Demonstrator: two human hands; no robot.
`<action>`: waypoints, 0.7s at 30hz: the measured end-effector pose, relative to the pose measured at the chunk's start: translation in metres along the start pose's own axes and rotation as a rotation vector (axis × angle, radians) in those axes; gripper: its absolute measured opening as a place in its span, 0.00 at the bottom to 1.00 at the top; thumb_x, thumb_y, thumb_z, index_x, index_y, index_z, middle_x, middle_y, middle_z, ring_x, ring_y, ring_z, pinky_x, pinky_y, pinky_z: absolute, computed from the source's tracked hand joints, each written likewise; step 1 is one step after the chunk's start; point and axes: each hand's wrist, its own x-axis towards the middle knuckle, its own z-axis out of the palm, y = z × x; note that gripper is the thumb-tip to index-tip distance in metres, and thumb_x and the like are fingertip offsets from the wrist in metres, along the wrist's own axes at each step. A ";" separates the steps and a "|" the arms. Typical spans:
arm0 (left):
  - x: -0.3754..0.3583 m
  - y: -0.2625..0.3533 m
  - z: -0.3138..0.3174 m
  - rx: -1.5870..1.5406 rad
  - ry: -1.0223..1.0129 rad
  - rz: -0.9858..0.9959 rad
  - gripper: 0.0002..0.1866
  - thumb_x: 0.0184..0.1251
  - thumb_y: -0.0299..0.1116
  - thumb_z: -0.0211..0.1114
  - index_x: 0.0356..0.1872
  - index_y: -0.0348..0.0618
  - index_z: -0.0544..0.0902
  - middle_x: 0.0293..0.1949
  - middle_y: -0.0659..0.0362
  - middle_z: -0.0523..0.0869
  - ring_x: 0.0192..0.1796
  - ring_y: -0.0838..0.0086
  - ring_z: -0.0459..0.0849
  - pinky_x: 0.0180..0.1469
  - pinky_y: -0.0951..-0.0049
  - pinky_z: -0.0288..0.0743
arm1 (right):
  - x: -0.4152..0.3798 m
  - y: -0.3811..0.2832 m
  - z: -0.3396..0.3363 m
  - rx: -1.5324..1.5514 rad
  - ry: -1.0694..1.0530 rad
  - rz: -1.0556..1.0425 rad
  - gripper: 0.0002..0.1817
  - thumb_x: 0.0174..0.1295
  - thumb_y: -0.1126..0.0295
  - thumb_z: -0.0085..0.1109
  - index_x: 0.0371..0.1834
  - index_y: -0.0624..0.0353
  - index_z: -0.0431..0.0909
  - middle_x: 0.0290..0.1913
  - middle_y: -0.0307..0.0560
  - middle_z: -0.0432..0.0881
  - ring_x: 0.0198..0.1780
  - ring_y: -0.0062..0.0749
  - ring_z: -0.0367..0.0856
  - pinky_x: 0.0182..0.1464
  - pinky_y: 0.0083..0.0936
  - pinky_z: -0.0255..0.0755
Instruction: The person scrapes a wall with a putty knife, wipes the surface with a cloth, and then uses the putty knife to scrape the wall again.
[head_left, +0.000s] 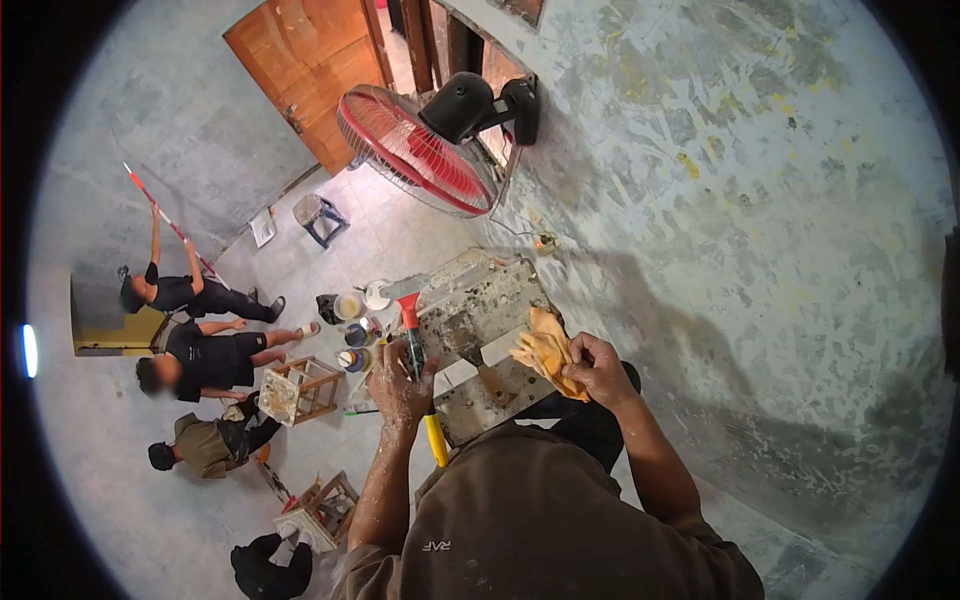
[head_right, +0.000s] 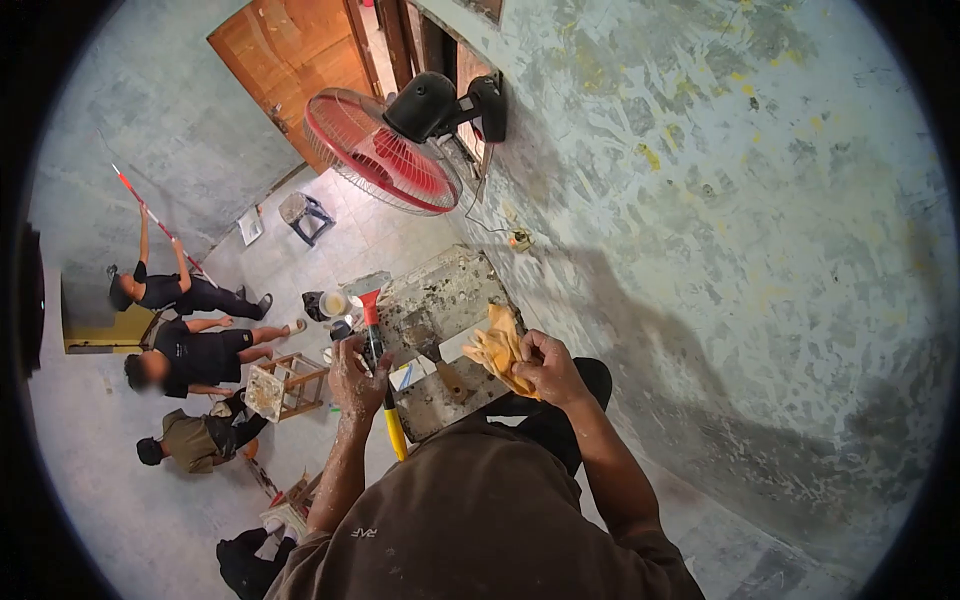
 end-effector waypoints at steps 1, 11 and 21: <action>0.005 0.016 -0.008 -0.204 -0.169 -0.122 0.28 0.50 0.44 0.78 0.48 0.42 0.77 0.36 0.57 0.79 0.36 0.70 0.81 0.36 0.65 0.75 | -0.006 -0.012 0.002 0.039 -0.006 -0.076 0.15 0.51 0.74 0.67 0.25 0.54 0.66 0.26 0.30 0.66 0.28 0.13 0.62 0.32 0.17 0.61; 0.041 0.132 0.006 -1.563 -0.638 -0.580 0.09 0.72 0.31 0.60 0.44 0.37 0.81 0.36 0.60 0.85 0.37 0.79 0.82 0.43 0.74 0.78 | -0.029 -0.052 0.016 0.003 0.246 -0.350 0.15 0.58 0.78 0.64 0.47 0.63 0.72 0.35 0.43 0.82 0.35 0.18 0.78 0.41 0.19 0.72; 0.095 0.164 0.015 -2.095 -0.876 -0.559 0.15 0.74 0.30 0.51 0.59 0.42 0.69 0.51 0.56 0.79 0.50 0.69 0.83 0.54 0.65 0.78 | -0.016 -0.044 -0.006 0.749 -0.047 -0.337 0.42 0.64 0.50 0.62 0.74 0.60 0.54 0.54 0.51 0.81 0.51 0.33 0.82 0.55 0.29 0.74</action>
